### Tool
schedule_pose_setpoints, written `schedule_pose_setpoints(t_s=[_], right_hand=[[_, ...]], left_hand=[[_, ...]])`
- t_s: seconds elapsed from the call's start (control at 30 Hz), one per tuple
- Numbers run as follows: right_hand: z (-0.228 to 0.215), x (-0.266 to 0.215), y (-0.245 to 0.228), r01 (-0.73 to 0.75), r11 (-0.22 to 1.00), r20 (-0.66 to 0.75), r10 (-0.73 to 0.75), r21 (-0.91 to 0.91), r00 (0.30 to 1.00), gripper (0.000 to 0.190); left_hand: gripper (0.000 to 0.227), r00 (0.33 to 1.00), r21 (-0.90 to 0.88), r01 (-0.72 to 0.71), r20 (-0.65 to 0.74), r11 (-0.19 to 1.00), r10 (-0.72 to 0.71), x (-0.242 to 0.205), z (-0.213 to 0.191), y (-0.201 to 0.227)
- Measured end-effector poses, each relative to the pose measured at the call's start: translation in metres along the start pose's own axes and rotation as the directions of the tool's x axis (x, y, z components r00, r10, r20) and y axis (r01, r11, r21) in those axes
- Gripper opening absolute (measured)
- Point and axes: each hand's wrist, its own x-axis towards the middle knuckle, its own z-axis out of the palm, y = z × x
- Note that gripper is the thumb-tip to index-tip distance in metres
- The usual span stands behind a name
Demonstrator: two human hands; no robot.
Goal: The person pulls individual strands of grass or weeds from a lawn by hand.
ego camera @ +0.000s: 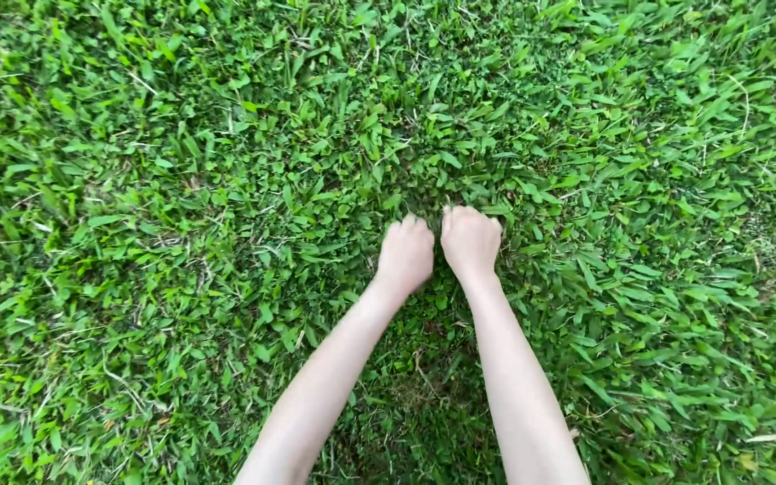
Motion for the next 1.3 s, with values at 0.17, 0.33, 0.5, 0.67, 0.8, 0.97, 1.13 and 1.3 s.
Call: schedule_pose_setpoints(t_s=[0.17,0.33,0.5,0.67,0.8,0.97,1.13,1.3], right_hand=[[-0.018,-0.055,0.013,-0.028,0.993,-0.037,0.032,0.112,0.999,0.038],[-0.065,-0.069,0.026,-0.315,0.930,0.299,0.252,0.187,0.921,0.053],[-0.106,-0.064,0.022,-0.261,0.928,0.082,0.248,0.265,0.965,0.053],[-0.103,-0.037,-0.040,-0.245,0.969,0.382,0.213,0.037,0.899,0.058],[0.002,-0.045,-0.036,-0.103,0.921,0.240,0.204,-0.375,0.949,0.078],[0.003,-0.068,-0.013,0.068,0.961,0.223,-0.006,-0.269,0.975,0.022],[-0.047,-0.105,-0.040,0.046,0.995,0.315,-0.016,-0.088,0.949,0.030],[-0.104,-0.090,-0.092,-0.099,0.991,0.396,0.056,0.090,0.917,0.043]], left_hand=[[0.012,0.989,-0.121,0.025,-0.141,0.992,-0.042,-0.039,-0.003,0.002],[0.015,0.974,-0.119,0.000,-0.226,0.993,-0.027,-0.060,-0.044,-0.015],[0.017,0.981,-0.075,0.149,-0.112,0.986,-0.157,-0.084,-0.064,-0.070],[0.024,0.927,-0.154,0.355,-0.066,0.922,-0.368,-0.117,-0.061,-0.109],[0.029,0.908,-0.186,0.383,-0.103,0.905,-0.405,-0.129,-0.063,-0.116],[0.036,0.881,-0.219,0.445,-0.069,0.868,-0.469,-0.142,-0.073,-0.124],[0.038,0.809,-0.291,0.536,-0.093,0.793,-0.581,-0.153,-0.071,-0.144],[0.053,0.737,-0.220,0.658,-0.011,0.721,-0.676,-0.160,-0.070,-0.165]])
